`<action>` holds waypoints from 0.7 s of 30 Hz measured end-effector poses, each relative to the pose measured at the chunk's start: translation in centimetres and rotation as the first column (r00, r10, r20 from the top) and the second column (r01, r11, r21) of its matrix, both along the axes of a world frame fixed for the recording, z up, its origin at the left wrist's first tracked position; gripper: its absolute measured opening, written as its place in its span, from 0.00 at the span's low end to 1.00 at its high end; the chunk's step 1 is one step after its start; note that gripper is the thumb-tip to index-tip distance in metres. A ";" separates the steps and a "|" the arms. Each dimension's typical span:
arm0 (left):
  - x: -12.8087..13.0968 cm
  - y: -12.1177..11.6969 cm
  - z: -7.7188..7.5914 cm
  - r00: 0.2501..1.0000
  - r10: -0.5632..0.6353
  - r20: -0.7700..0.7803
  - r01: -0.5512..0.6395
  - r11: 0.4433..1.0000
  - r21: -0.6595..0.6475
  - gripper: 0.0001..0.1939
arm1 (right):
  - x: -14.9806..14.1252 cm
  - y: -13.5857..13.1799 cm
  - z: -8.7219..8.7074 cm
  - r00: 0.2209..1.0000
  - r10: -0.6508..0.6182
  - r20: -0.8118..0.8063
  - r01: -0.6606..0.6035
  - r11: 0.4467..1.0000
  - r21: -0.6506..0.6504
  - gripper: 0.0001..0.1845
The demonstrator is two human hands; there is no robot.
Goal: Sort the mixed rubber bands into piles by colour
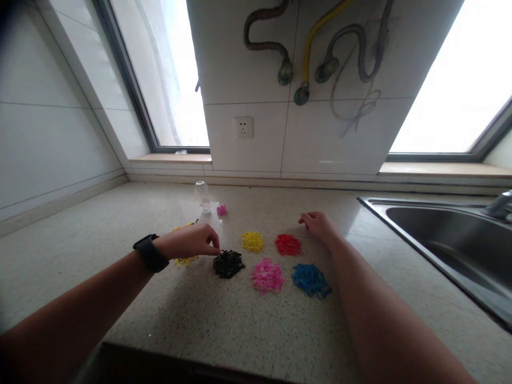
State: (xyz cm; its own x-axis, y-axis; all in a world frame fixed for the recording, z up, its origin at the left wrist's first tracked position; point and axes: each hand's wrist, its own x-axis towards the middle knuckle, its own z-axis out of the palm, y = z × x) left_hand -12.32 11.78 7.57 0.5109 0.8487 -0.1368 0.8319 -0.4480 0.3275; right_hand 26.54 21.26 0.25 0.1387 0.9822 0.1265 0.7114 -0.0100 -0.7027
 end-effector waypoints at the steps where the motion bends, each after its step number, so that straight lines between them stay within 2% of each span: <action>1: 0.0 -0.1 0.1 1.000 0.000 -0.011 0.000 1.000 -0.006 0.14 | 0.0 0.0 0.0 1.000 0.004 -0.005 -0.004 1.000 -0.001 0.22; 7: -0.2 -0.2 0.5 0.999 0.018 -0.047 -0.018 1.000 0.008 0.15 | -0.1 -0.1 0.1 1.000 0.003 0.004 -0.003 1.000 0.003 0.22; 12: 0.5 -1.1 0.7 0.997 0.076 -0.032 -0.070 0.984 0.163 0.18 | -0.1 -0.1 0.1 1.000 -0.004 -0.005 0.004 1.000 -0.009 0.22; 14: 1.8 -2.3 0.7 0.998 0.063 -0.007 -0.060 0.974 0.217 0.18 | -0.1 -0.1 0.1 1.000 -0.001 -0.002 0.001 1.000 -0.004 0.22; 17: 4.3 -4.9 0.6 0.999 -0.024 0.034 0.014 0.969 0.247 0.19 | 0.0 0.0 -0.1 1.000 0.006 0.001 -0.006 1.000 0.000 0.22; 21: 7.2 -8.8 -0.3 0.984 -0.148 0.098 0.119 0.961 0.251 0.13 | 0.3 0.3 -0.3 1.000 0.009 0.024 -0.009 1.000 0.013 0.22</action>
State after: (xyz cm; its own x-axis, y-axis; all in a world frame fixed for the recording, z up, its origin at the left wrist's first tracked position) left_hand -5.08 2.98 7.24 0.6217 0.7721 0.1319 0.7223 -0.6302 0.2847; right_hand 26.83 21.56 -0.05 0.1265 0.9816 0.1428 0.7278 0.0060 -0.6858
